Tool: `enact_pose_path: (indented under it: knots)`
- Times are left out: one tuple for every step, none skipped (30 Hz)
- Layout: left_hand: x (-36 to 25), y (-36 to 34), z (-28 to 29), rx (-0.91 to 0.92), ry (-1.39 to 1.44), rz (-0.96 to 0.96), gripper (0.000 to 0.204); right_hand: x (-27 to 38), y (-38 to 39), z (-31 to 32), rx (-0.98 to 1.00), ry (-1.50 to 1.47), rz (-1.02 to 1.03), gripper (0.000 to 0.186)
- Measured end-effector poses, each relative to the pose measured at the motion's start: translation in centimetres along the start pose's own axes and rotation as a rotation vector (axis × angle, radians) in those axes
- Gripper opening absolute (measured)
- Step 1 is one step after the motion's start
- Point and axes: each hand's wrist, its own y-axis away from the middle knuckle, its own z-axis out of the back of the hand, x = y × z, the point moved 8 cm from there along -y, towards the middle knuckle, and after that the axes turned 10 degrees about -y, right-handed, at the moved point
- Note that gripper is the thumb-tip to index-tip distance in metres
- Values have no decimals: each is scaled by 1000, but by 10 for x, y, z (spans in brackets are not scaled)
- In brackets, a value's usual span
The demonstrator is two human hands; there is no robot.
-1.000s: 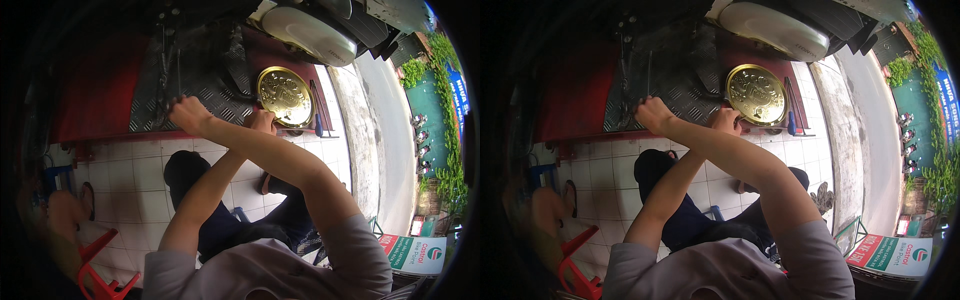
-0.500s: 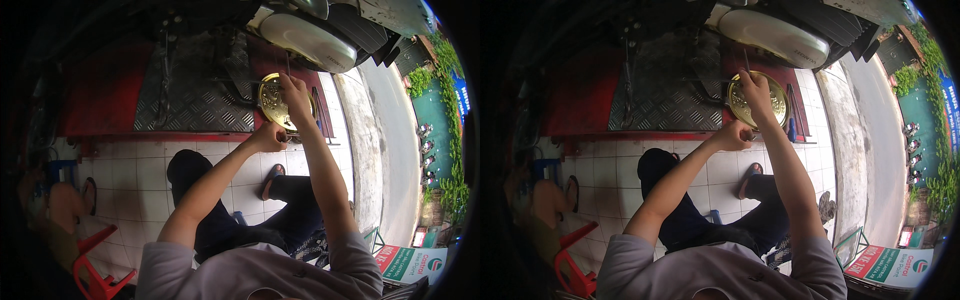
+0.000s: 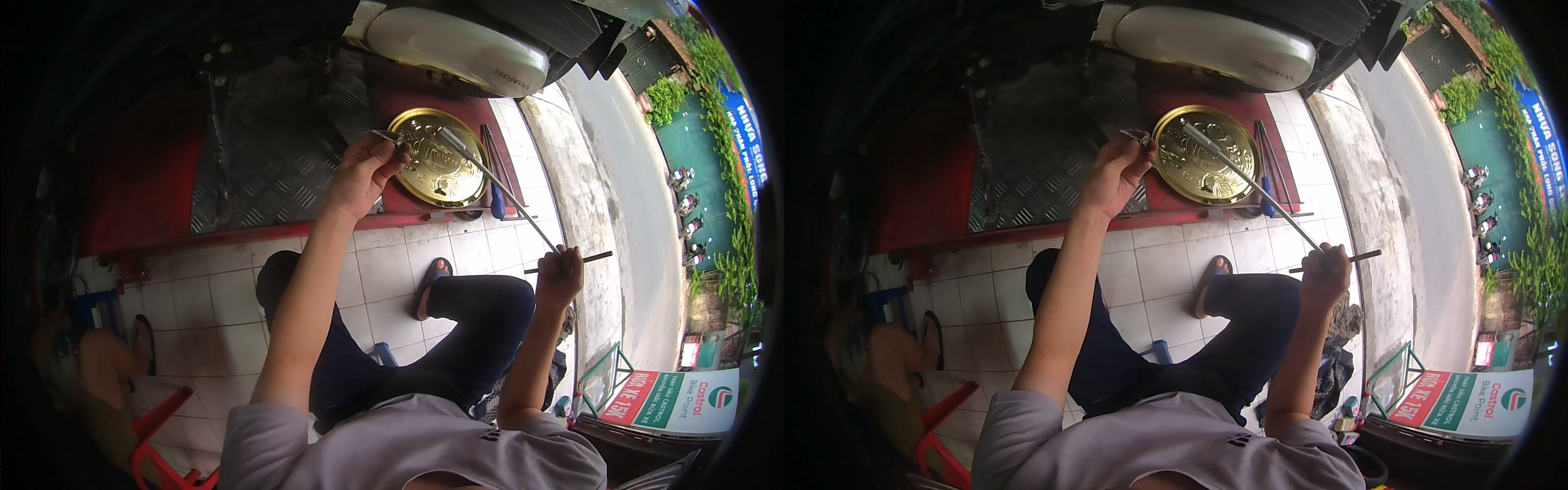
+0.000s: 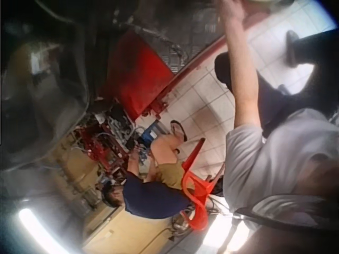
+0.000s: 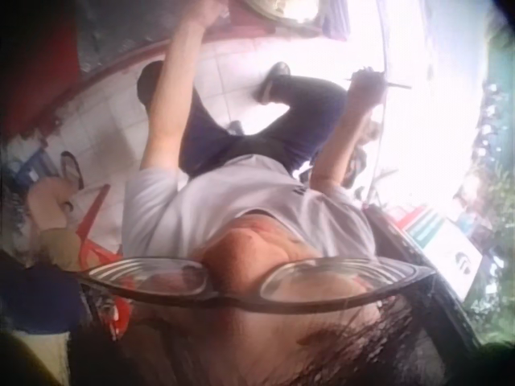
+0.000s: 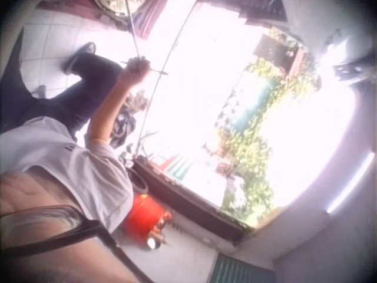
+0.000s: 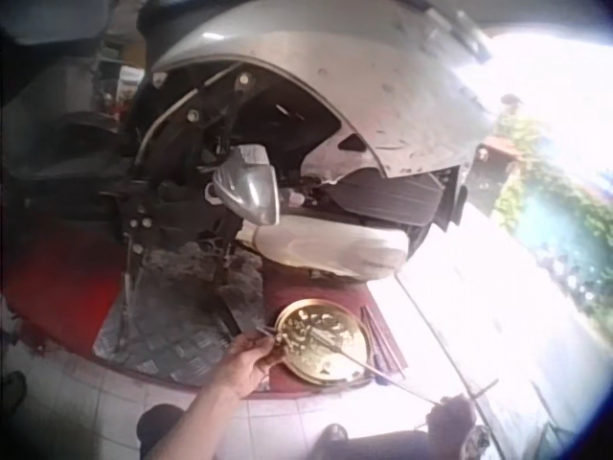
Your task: The person uses a T-handle wrench to loosen and remove a bolt from the underside of a motorcycle. They then use a screwdriver to adjust a component near the engine casing.
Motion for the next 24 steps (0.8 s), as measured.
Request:
enact_pose_path:
  knots:
    - [3, -1, -2, 10, 8, 0, 20, 1, 3, 1, 34, 29, 4, 34]
    - [5, -1, -4, 21, -4, 4, 20, 1, 6, 2, 70, 59, 7, 34]
    - [7, -1, -6, 31, -17, 8, 20, 0, 8, 1, 106, 88, 9, 35]
    - [9, -1, -8, 40, -30, 9, 20, -1, 11, -2, 64, 88, 28, 37]
    - [10, -2, -8, 29, -24, 11, 20, -1, 10, -3, 96, 109, 34, 37]
    - [11, -2, -8, 17, -17, 12, 20, -2, 9, -2, 129, 131, 39, 37]
    - [12, -3, -7, 3, -11, 12, 20, -3, 9, -5, 163, 154, 42, 37]
    - [12, -3, -7, 11, -2, 4, 21, -3, 9, -5, 133, 172, 57, 37]
    - [12, -4, -8, 18, 6, -5, 21, -3, 10, -4, 104, 190, 71, 37]
    - [11, -4, -7, 24, 14, -15, 22, -3, 11, -5, 75, 209, 85, 37]
    - [10, -5, -6, 16, 19, -15, 22, -4, 11, -8, 95, 206, 84, 37]
    - [10, -5, -4, 8, 24, -15, 22, -5, 11, -10, 115, 203, 83, 38]
    - [10, -5, -2, 2, 30, -14, 22, -5, 11, -12, 134, 201, 83, 38]
    - [9, -4, -2, 17, 32, -8, 22, -6, 12, -13, 126, 202, 82, 38]
    - [9, -3, -1, 32, 34, -4, 22, -7, 13, -15, 118, 202, 80, 38]
    - [7, -2, -2, 46, 36, 2, 22, -7, 13, -16, 109, 203, 78, 39]
    - [7, -2, -3, 41, 14, 2, 22, -9, 14, -17, 106, 195, 68, 39]
    - [6, -2, -3, 36, -8, 2, 22, -11, 14, -18, 104, 187, 58, 39]
    - [5, -1, -3, 30, -30, 0, 22, -13, 14, -20, 104, 179, 48, 39]
    - [5, -1, -1, 35, -29, -6, 22, -14, 14, -20, 97, 176, 49, 39]
    - [5, -1, 0, 40, -29, -12, 22, -15, 14, -19, 90, 173, 50, 39]
    - [2, -1, -1, 46, -30, -16, 22, -16, 14, -18, 81, 168, 53, 39]
    - [0, 0, -2, 60, -102, -20, 21, -14, 13, -15, 98, 172, 76, 38]
    - [-4, 1, -3, 74, -175, -22, 20, -11, 10, -9, 114, 176, 99, 37]
